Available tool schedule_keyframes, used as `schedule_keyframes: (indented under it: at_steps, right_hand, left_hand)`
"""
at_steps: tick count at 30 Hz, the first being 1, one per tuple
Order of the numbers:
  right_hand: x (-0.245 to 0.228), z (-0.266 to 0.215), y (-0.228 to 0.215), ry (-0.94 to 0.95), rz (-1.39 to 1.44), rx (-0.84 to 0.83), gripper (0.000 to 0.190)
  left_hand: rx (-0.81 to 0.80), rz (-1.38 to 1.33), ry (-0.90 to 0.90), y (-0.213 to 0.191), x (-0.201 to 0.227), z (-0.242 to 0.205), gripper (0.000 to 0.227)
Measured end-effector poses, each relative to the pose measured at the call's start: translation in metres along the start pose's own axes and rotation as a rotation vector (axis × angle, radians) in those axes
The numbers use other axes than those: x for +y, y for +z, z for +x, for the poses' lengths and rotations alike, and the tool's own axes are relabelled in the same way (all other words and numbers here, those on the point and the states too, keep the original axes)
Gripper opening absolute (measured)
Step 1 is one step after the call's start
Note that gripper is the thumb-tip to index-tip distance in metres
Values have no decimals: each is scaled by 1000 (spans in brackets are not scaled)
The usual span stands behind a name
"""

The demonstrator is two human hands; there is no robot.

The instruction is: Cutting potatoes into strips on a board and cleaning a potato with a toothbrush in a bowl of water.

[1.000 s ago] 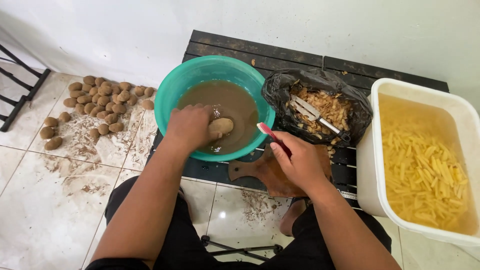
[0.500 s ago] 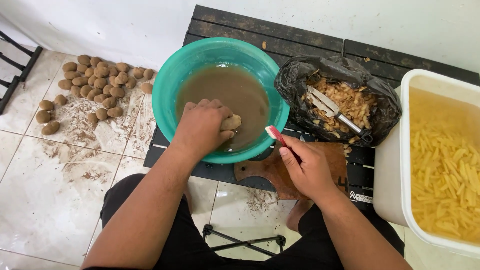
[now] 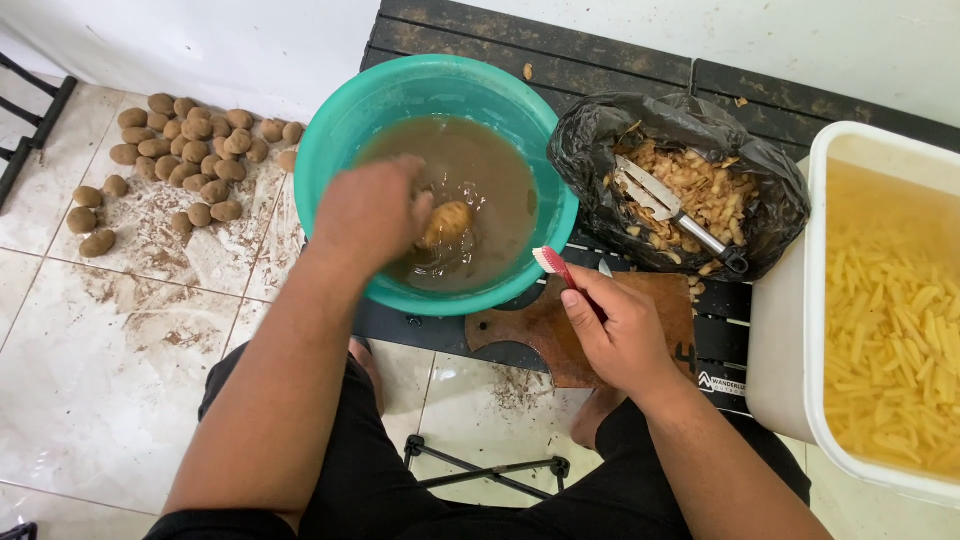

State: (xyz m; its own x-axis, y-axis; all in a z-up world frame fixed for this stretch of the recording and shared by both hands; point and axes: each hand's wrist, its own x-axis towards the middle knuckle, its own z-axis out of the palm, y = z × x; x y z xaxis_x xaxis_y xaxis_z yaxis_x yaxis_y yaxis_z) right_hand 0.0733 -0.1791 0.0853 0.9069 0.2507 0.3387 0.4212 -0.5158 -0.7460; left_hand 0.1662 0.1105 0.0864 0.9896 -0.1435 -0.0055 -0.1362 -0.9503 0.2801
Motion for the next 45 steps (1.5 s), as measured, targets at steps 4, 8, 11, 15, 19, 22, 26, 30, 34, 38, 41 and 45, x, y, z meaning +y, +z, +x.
schedule_keyframes:
  at_steps: [4,8,11,15,19,22,26,30,34,38,41,45]
  right_hand:
    - [14,-8,1,23,0,-6,29]
    - [10,-5,3,13,0,-13,29]
    - [3,-2,2,10,-1,-19,30]
    - [1,-2,3,-3,14,-5,30]
    - [4,-2,2,-5,30,-20,31]
    - [6,-5,0,2,26,-23,32]
    - [-20,3,-12,68,-76,-127,39]
    - [-27,14,-20,158,-232,-289,62]
    - [-38,32,-26,146,-250,-305,60]
    - [-41,54,-19,-38,-440,-440,41]
    - [-55,80,-11,-99,-611,-534,33]
    - [-23,100,14,-363,-809,-342,11]
  left_hand:
    - [178,71,16,-20,-24,-5,27]
    - [144,29,16,1,-21,-6,27]
    - [88,42,13,3,-13,-6,30]
    - [50,97,5,8,-9,-4,35]
    - [8,97,9,10,-6,-4,37]
    - [-42,43,98,-4,8,-7,37]
    - [-48,-14,124,-7,16,-7,43]
    - [-76,60,44,-2,15,-12,42]
    - [-84,15,101,-10,15,-16,47]
    - [-98,29,95,-4,3,-17,39]
    - [-124,8,72,-5,-1,-20,31]
    - [-165,58,175,-18,1,-24,25]
